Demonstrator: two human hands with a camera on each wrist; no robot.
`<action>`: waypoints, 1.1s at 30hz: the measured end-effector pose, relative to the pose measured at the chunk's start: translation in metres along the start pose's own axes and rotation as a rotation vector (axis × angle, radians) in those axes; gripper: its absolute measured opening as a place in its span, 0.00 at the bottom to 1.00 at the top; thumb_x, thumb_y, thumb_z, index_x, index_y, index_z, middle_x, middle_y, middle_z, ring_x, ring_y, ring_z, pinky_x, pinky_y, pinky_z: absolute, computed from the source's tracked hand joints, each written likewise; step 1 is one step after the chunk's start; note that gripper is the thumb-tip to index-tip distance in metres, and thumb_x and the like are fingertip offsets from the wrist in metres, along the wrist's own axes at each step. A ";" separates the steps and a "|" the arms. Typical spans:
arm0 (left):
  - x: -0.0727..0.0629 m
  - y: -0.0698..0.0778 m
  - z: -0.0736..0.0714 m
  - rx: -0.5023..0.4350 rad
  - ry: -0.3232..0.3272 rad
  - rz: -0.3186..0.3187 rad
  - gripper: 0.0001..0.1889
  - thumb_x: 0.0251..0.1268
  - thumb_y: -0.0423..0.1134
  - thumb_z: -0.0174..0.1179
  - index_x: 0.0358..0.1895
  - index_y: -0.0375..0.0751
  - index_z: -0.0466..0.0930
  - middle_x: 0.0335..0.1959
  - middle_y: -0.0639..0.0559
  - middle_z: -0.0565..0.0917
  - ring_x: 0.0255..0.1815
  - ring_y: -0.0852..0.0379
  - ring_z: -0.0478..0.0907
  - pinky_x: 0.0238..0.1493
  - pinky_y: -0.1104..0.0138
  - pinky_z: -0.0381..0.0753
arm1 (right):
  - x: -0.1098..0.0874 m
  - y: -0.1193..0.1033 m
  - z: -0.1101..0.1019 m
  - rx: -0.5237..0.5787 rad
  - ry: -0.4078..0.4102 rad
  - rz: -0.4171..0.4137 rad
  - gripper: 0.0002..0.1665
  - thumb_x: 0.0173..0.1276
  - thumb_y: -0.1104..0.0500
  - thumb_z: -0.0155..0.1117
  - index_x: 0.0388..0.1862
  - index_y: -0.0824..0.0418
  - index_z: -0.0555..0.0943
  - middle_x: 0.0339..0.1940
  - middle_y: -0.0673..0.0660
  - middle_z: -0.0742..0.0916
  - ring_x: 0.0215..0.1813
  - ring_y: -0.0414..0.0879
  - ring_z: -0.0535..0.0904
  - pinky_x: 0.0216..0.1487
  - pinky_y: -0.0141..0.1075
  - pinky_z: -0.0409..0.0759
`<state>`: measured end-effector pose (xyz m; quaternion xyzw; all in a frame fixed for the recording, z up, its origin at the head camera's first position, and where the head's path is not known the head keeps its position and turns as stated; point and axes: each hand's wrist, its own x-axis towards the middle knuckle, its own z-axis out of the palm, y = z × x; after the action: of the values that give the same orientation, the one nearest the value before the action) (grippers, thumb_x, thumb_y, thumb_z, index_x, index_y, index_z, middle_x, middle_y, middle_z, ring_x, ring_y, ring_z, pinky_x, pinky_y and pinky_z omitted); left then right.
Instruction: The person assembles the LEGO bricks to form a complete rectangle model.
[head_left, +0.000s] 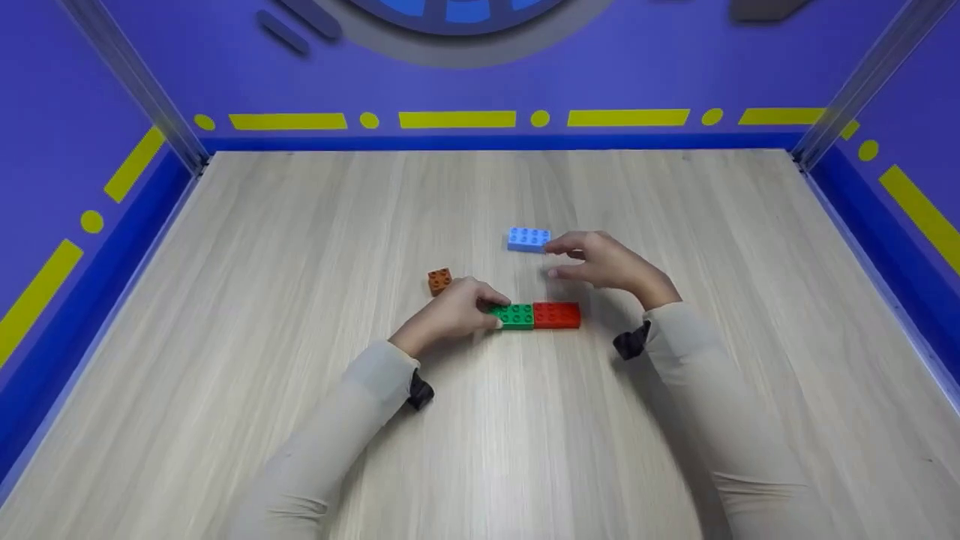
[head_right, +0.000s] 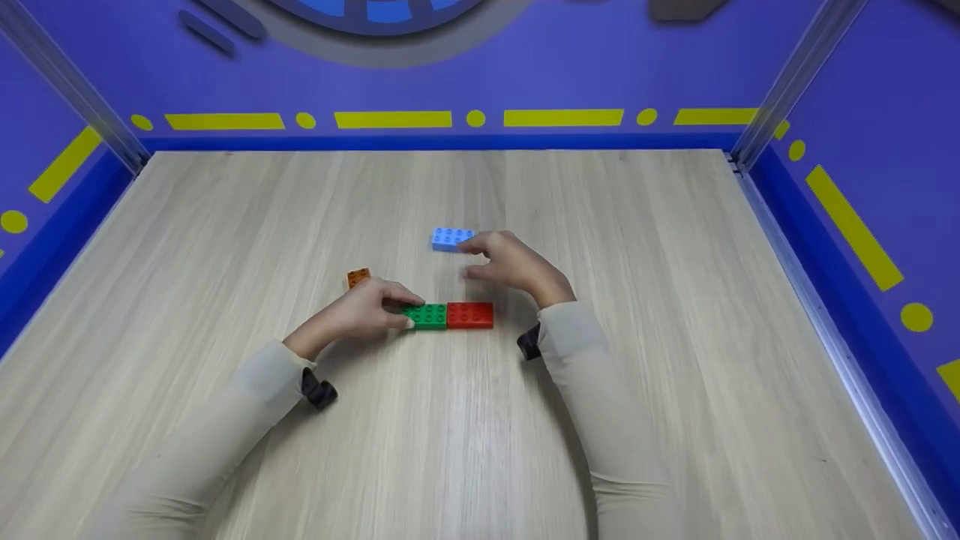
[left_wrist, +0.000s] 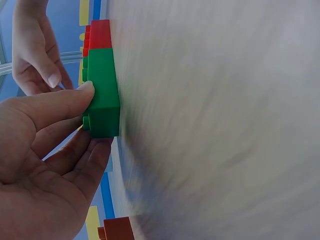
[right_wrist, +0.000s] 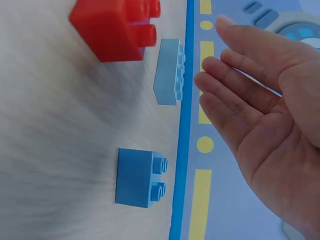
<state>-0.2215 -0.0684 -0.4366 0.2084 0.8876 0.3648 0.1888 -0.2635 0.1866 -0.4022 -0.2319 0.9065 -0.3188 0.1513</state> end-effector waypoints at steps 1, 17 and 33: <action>0.000 0.000 0.000 0.000 0.002 0.001 0.17 0.58 0.32 0.66 0.52 0.40 0.84 0.52 0.48 0.85 0.59 0.53 0.77 0.61 0.59 0.73 | 0.002 0.000 -0.001 0.003 0.001 -0.005 0.27 0.67 0.57 0.64 0.63 0.63 0.75 0.64 0.62 0.78 0.66 0.61 0.72 0.63 0.53 0.73; 0.002 -0.001 0.000 -0.019 -0.006 -0.021 0.17 0.57 0.31 0.66 0.52 0.42 0.85 0.52 0.49 0.85 0.58 0.53 0.77 0.62 0.59 0.73 | 0.029 0.004 -0.004 0.008 0.010 0.055 0.30 0.68 0.55 0.63 0.69 0.58 0.71 0.69 0.57 0.75 0.69 0.58 0.70 0.68 0.51 0.67; -0.001 0.001 -0.001 0.006 0.003 0.003 0.17 0.57 0.32 0.67 0.52 0.41 0.84 0.52 0.48 0.85 0.58 0.53 0.77 0.61 0.60 0.74 | 0.046 0.001 0.002 -0.034 -0.018 0.167 0.32 0.69 0.57 0.60 0.71 0.54 0.68 0.71 0.58 0.72 0.72 0.57 0.65 0.71 0.54 0.62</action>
<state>-0.2211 -0.0688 -0.4347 0.2095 0.8887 0.3628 0.1863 -0.3019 0.1625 -0.4099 -0.1609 0.9265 -0.2876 0.1817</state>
